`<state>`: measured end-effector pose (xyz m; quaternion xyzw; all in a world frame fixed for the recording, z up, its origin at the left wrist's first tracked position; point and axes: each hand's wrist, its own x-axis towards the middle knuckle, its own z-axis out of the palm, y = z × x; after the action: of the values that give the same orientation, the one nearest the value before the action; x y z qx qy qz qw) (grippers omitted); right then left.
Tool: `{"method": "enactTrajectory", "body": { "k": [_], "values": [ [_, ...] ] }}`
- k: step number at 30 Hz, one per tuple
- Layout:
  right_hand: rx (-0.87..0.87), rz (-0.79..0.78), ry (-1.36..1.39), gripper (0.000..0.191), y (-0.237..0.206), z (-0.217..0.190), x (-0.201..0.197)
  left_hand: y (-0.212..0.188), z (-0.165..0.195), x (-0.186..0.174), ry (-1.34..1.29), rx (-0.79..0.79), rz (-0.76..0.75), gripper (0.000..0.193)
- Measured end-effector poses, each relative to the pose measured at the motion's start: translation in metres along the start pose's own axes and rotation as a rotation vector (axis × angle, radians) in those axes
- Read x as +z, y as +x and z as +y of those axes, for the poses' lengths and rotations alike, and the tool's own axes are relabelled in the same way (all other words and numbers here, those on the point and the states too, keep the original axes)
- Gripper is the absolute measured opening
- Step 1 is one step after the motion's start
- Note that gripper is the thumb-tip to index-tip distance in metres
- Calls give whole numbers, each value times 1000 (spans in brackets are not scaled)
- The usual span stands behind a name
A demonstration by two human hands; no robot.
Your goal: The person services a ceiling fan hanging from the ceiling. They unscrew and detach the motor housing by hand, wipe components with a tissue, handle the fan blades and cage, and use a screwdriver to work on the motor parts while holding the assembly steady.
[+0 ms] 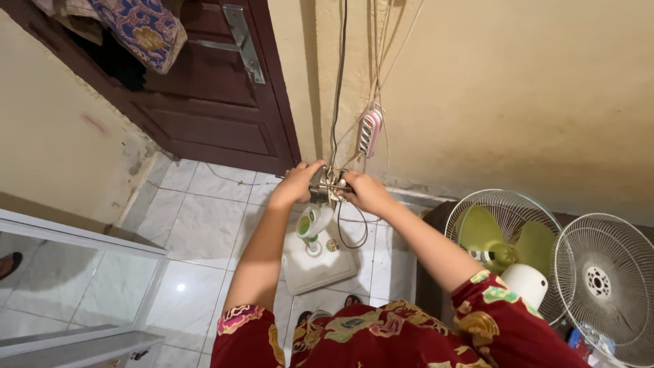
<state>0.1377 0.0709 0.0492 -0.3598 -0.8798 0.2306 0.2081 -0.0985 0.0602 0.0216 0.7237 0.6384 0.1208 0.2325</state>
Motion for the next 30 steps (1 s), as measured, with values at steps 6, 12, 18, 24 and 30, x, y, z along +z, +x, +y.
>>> {"method": "enactTrajectory", "body": {
  "k": [6, 12, 18, 24, 30],
  "values": [
    [211, 137, 145, 35, -11, 18, 40, 3, -2, 3, 4, -25, -24, 108],
    [233, 185, 534, 27, -16, 52, 57, 4, -2, 2, 30, -36, -33, 115],
    [307, 96, 694, 27, -19, 69, 54, 6, -8, 7, 62, -62, -61, 116],
    [51, 134, 546, 28, -14, 67, 54, -7, -4, 5, 150, -26, 76, 110],
    [278, 113, 487, 29, -20, 60, 58, -40, 34, -3, -54, 48, 90, 113]
  ]
}}
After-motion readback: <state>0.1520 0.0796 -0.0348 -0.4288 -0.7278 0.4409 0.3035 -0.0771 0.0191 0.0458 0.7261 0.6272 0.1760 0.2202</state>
